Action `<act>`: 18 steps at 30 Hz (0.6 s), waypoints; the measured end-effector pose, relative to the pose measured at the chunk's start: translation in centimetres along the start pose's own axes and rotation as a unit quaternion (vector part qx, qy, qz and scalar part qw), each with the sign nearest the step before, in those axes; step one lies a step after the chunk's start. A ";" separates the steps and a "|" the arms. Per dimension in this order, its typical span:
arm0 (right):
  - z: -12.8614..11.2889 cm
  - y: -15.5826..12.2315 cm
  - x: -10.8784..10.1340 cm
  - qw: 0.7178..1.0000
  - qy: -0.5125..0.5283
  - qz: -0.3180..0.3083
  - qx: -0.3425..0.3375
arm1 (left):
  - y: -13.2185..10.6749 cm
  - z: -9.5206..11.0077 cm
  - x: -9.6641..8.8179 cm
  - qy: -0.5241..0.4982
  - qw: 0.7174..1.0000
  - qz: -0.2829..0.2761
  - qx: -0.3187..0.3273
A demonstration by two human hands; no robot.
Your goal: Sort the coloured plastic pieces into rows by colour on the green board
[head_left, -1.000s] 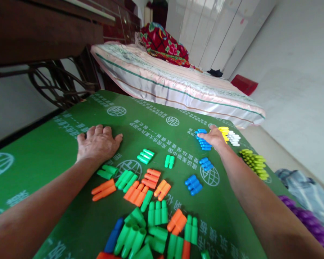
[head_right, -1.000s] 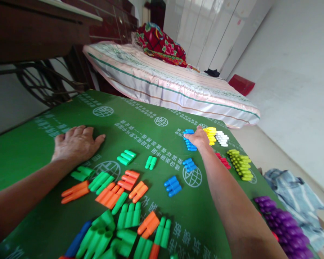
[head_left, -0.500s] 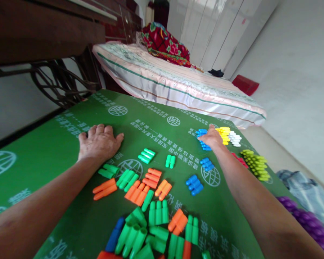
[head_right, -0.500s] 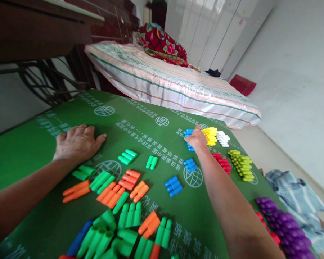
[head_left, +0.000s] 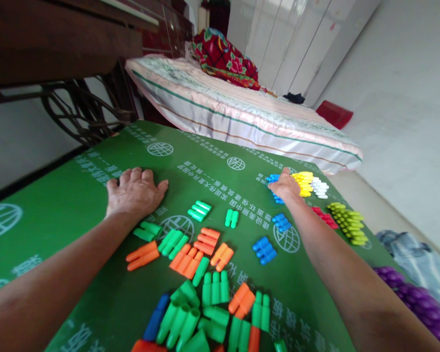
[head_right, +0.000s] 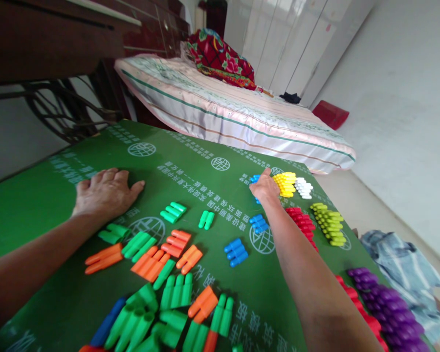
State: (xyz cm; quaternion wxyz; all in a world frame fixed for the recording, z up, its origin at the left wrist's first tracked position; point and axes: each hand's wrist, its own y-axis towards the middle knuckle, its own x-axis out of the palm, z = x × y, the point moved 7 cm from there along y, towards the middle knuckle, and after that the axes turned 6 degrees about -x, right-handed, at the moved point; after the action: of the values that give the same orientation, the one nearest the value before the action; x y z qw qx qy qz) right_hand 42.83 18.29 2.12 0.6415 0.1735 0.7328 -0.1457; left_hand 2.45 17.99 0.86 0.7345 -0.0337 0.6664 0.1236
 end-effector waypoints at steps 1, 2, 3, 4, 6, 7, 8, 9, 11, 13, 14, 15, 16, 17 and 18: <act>0.0 0.0 0.0 1.000 0.000 -0.001 -0.003 | 0.0 0.0 0.0 0.000 1.000 0.001 0.000; 0.0 0.1 0.0 1.000 0.002 -0.001 -0.005 | 0.0 0.0 0.0 0.001 1.000 0.002 0.001; 0.0 0.1 0.0 1.000 0.003 -0.001 -0.008 | 0.0 0.0 0.0 0.002 1.000 0.003 0.002; 0.1 0.1 0.0 1.000 0.005 -0.001 -0.010 | -0.1 0.1 0.0 0.002 1.000 0.005 0.003; 0.1 0.1 -0.1 1.000 0.012 0.001 -0.013 | -0.1 0.1 0.0 0.003 1.000 0.006 0.004; 0.1 0.1 -0.1 1.000 0.016 0.002 -0.014 | -0.1 0.1 0.0 0.003 1.000 0.006 0.004; 0.2 0.0 -0.2 1.000 0.019 0.004 -0.015 | -0.1 0.1 0.0 0.003 1.000 0.005 0.003; 0.1 0.0 -0.2 1.000 0.022 0.004 -0.018 | -0.1 0.2 0.0 0.003 1.000 0.004 0.002; 0.2 0.0 -0.2 1.000 0.024 0.005 -0.018 | -0.1 0.2 0.0 0.001 1.000 0.001 -0.001; 0.3 0.1 -0.1 0.999 0.027 0.005 -0.016 | -0.2 0.2 -0.1 0.000 1.000 0.000 -0.003; 0.5 0.2 0.0 0.999 0.030 0.005 -0.014 | -0.2 0.2 -0.2 0.001 1.000 0.000 -0.003; 0.7 0.4 0.1 0.999 0.036 0.004 -0.013 | -0.2 0.1 -0.2 0.001 1.000 0.000 -0.004; 0.9 0.6 0.2 0.999 0.047 0.006 -0.015 | -0.2 0.1 -0.2 0.002 1.000 0.000 -0.004; 1.1 0.8 0.3 0.998 0.059 0.006 -0.022 | -0.2 0.1 -0.2 0.001 1.000 0.000 -0.005; 1.4 1.1 0.4 0.997 0.073 0.010 -0.029 | -0.2 0.0 -0.2 0.000 1.000 0.001 -0.003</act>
State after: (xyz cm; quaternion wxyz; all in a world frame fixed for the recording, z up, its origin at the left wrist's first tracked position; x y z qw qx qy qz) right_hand 44.56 18.73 1.56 0.5927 0.1720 0.7797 -0.1052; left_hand 2.50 17.81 1.05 0.7345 -0.0356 0.6659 0.1259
